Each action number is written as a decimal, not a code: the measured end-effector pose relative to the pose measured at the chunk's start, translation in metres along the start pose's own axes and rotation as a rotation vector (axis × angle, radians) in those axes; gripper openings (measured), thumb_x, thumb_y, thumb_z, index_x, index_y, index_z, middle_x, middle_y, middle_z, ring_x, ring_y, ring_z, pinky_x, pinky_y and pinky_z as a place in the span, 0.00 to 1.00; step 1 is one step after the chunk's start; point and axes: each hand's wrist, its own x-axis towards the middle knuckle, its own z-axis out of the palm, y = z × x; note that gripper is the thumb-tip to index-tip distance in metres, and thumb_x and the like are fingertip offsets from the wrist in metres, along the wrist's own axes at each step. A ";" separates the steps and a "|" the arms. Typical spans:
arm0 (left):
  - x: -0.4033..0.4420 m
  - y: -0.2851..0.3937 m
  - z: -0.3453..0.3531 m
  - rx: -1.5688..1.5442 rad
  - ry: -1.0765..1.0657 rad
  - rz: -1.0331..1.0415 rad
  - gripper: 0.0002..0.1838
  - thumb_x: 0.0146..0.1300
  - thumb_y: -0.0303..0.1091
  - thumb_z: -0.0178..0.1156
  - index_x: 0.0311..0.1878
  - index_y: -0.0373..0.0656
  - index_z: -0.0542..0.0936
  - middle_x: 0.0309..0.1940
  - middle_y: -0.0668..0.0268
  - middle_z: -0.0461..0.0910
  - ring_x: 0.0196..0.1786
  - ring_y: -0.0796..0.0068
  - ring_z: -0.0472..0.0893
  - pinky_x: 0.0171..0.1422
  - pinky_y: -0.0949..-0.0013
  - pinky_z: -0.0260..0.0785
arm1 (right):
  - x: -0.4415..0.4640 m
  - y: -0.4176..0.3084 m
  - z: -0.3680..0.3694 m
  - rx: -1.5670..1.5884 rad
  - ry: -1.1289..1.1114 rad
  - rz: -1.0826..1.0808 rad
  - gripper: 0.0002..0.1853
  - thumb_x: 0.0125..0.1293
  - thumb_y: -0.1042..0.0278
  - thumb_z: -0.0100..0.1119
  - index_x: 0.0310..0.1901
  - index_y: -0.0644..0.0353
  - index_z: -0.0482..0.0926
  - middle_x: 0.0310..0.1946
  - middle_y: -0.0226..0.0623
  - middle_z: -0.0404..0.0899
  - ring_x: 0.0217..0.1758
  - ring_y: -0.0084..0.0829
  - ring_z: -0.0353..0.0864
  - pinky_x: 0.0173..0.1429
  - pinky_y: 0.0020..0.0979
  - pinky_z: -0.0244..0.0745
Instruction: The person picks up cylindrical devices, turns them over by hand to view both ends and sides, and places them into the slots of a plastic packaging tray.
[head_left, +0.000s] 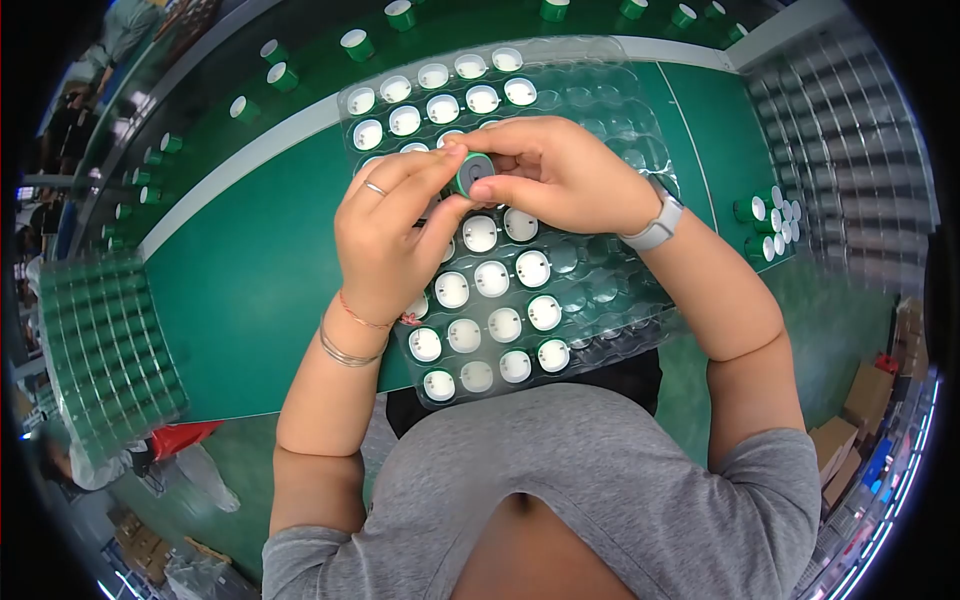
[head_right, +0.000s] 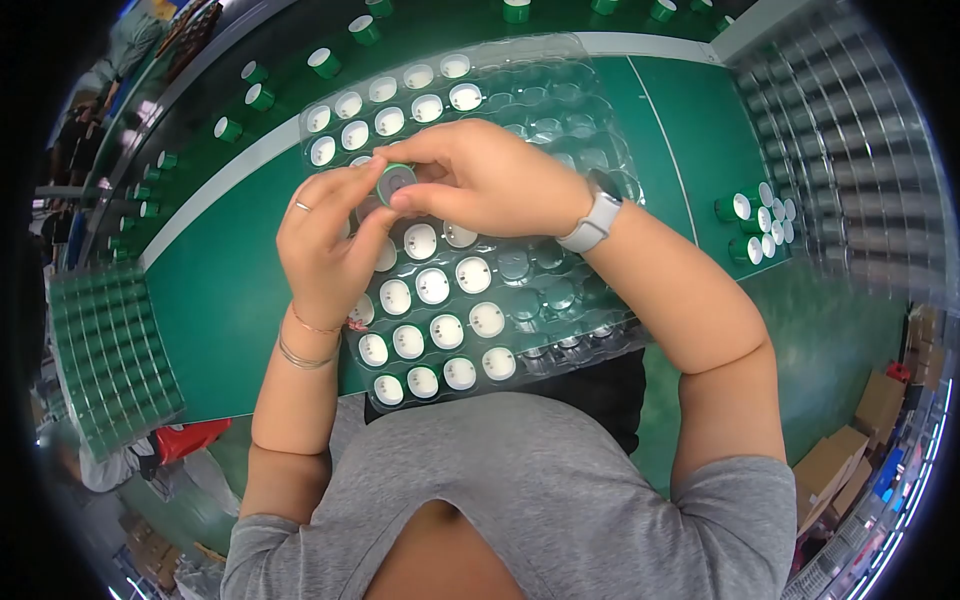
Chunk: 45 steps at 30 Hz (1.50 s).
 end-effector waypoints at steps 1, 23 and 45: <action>0.000 0.000 0.000 -0.002 -0.002 -0.001 0.21 0.45 0.24 0.72 0.47 0.42 0.85 0.37 0.63 0.84 0.39 0.63 0.82 0.43 0.67 0.75 | 0.000 -0.002 0.001 0.003 -0.013 0.060 0.21 0.63 0.71 0.66 0.57 0.68 0.77 0.37 0.40 0.83 0.36 0.23 0.82 0.41 0.25 0.77; 0.001 -0.005 -0.005 -0.295 -0.005 -0.141 0.24 0.53 0.25 0.70 0.56 0.37 0.82 0.49 0.57 0.83 0.51 0.62 0.82 0.54 0.65 0.75 | 0.001 -0.015 -0.009 0.300 -0.064 0.146 0.21 0.71 0.75 0.56 0.64 0.67 0.73 0.51 0.39 0.80 0.49 0.28 0.83 0.54 0.28 0.78; 0.004 -0.004 -0.004 -0.265 -0.070 -0.142 0.25 0.53 0.23 0.67 0.58 0.37 0.80 0.57 0.54 0.79 0.57 0.58 0.80 0.61 0.63 0.73 | 0.003 -0.007 -0.003 0.297 -0.001 0.128 0.19 0.70 0.73 0.58 0.61 0.67 0.75 0.49 0.33 0.78 0.51 0.21 0.76 0.56 0.27 0.75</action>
